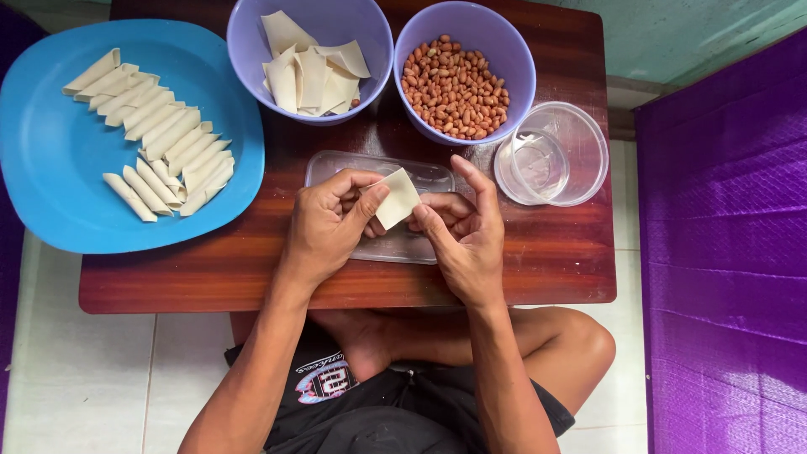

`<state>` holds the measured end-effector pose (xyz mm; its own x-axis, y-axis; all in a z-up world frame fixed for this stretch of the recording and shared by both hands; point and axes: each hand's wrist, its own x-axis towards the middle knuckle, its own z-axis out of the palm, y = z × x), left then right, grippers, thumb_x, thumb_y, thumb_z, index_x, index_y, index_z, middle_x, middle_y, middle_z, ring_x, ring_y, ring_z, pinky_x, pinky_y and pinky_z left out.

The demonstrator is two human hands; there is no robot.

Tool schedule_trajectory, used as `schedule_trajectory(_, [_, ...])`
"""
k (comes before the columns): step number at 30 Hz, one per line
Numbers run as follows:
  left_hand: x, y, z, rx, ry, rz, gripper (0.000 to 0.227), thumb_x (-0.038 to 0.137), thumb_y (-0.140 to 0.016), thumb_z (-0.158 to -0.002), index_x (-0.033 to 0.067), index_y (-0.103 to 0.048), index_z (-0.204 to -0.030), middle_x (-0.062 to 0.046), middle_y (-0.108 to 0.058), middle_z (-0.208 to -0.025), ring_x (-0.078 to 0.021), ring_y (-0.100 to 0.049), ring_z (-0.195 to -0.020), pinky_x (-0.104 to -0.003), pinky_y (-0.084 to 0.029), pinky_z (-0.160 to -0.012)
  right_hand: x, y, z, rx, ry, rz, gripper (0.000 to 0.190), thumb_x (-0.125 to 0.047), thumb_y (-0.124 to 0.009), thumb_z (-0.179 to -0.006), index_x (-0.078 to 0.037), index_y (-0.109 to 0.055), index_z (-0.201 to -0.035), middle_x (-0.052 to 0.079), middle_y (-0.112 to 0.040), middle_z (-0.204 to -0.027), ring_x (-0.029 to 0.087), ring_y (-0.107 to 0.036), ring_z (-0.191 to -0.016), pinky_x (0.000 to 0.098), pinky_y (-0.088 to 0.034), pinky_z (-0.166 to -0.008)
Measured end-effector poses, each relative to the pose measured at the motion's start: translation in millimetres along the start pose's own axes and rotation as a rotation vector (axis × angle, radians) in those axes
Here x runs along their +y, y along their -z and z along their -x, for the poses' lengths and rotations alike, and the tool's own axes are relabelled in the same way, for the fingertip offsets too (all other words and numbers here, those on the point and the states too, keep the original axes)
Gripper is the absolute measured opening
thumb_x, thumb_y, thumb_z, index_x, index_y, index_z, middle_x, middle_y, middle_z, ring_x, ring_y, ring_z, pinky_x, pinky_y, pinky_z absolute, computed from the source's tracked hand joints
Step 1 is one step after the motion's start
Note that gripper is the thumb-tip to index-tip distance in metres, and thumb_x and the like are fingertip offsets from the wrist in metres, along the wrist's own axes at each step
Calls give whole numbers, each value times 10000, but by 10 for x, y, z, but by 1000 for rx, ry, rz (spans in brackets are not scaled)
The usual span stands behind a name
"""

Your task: Manually folding small square wrappers around individual peanuts to prepare snacks.

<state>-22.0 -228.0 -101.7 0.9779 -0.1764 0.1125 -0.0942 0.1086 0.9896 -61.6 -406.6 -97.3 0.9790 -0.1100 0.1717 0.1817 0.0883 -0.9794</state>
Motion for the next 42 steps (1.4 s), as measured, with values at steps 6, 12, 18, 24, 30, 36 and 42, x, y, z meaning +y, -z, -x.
schedule_trajectory(6, [-4, -4, 8, 11, 31, -6, 200, 176, -685, -999, 0, -727, -1083, -138, -696, -708, -126, -686, -606, -269, -628, -559, 15, 0, 11, -22, -5, -46, 755, 80, -701, -915, -76, -317, -1546, 200, -710, -1069, 204, -746, -906, 321, -661, -836])
schedule_trajectory(12, [54, 6, 11, 1, 42, 5, 218, 177, -664, -1010, -19, -703, -1096, -137, -682, -740, -132, -691, -612, -272, -641, -574, 38, 14, 33, -17, -30, -62, 703, 82, -671, -935, -71, -337, -1535, 187, -709, -1049, 185, -743, -898, 299, -663, -816])
schedule_trajectory(18, [41, 32, 23, 14, 24, 39, 229, 168, -653, -1017, -18, -678, -1147, -135, -695, -773, -127, -693, -614, -264, -631, -566, -44, -37, 41, 44, 32, -22, 614, 53, -680, -951, -43, -396, -1486, 207, -730, -1026, 213, -756, -885, 302, -664, -787])
schedule_trajectory(24, [54, 64, 40, 13, -16, 69, 241, 165, -645, -1021, -28, -654, -1164, -147, -703, -787, -140, -704, -602, -265, -632, -553, -70, 41, 129, 120, 126, 164, 531, 20, -717, -944, -47, -485, -1417, 178, -759, -1012, 185, -743, -870, 287, -638, -738])
schedule_trajectory(30, [-61, 67, 50, 192, -223, 130, 192, 108, -640, -1025, -49, -651, -1135, -194, -699, -793, -182, -674, -518, -267, -592, -456, -372, -57, 25, 116, 157, 150, 587, 56, -738, -919, -38, -478, -1437, 193, -753, -1027, 192, -737, -894, 288, -626, -803])
schedule_trajectory(36, [165, 119, 115, 485, -307, 95, 219, 244, -599, -1030, 32, -600, -1086, -113, -695, -880, -145, -619, -566, -249, -576, -474, -648, -762, -681, -84, 356, 155, 509, 22, -722, -971, -97, -468, -1396, 199, -716, -1166, 224, -724, -1117, 301, -628, -980])
schedule_trajectory(42, [-15, 145, 48, 421, -318, 108, 199, 151, -619, -1031, -18, -643, -1133, -193, -721, -813, -179, -673, -490, -240, -568, -422, -316, -783, -662, 96, 378, 201, 428, 46, -577, -1003, -121, -535, -1395, 136, -726, -1153, 221, -775, -927, 311, -670, -788])
